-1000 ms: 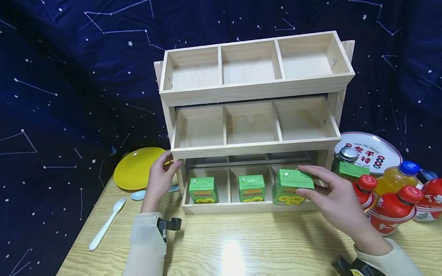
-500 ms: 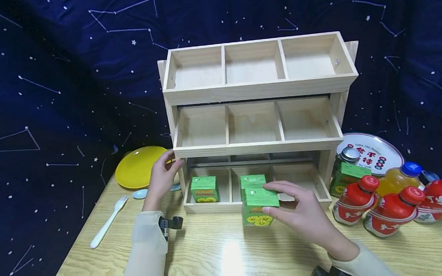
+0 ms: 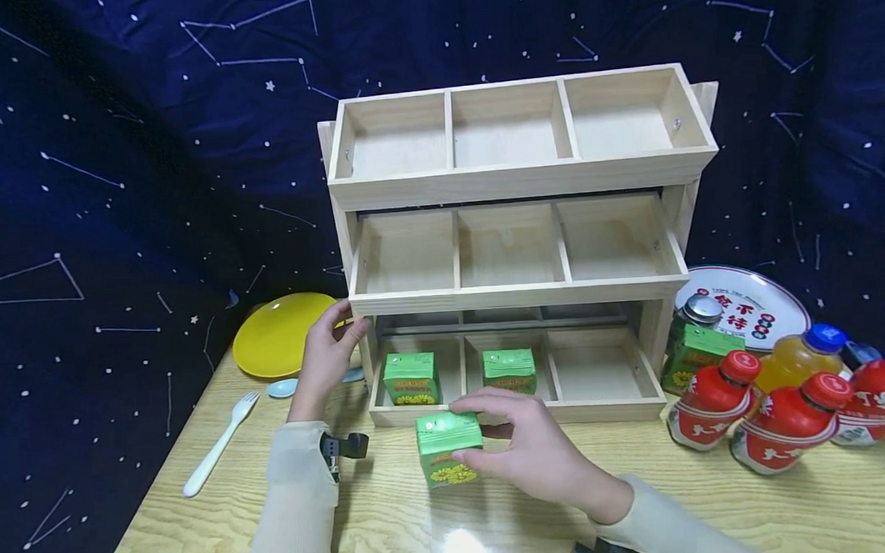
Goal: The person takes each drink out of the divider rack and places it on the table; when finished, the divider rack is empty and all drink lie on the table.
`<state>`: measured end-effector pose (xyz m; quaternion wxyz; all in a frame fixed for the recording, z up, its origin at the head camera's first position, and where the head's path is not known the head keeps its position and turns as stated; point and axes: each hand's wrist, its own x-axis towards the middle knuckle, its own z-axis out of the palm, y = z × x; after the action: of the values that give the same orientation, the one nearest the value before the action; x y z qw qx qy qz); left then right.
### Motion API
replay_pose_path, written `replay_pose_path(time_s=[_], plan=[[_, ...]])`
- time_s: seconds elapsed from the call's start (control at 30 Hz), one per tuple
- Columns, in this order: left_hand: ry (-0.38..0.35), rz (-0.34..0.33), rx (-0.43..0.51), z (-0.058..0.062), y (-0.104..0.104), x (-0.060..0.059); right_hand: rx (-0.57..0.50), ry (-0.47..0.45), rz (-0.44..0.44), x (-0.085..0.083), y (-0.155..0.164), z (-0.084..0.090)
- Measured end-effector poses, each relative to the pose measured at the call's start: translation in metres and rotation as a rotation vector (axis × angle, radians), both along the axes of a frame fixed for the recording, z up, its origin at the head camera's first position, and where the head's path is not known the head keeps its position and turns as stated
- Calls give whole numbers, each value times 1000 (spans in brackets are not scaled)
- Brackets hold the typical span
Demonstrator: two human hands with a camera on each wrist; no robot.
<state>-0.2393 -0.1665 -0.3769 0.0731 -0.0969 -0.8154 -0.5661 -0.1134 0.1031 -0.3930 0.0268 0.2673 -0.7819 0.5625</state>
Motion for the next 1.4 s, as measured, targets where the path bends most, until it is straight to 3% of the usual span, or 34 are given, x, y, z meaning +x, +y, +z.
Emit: replay_pose_path(time_s=[0.5, 0.77, 1.13, 1.4], plan=[[8, 5, -14, -1, 0, -1, -5, -41, 102, -3, -45, -17], [24, -5, 25, -31, -11, -25, -26, -152, 137, -2, -48, -23], [37, 2, 19, -36, -12, -26, 69, -60, 153, -5, -33, -16], [30, 14, 0, -36, -12, -27, 40, 81, 40, -15, -11, -5]])
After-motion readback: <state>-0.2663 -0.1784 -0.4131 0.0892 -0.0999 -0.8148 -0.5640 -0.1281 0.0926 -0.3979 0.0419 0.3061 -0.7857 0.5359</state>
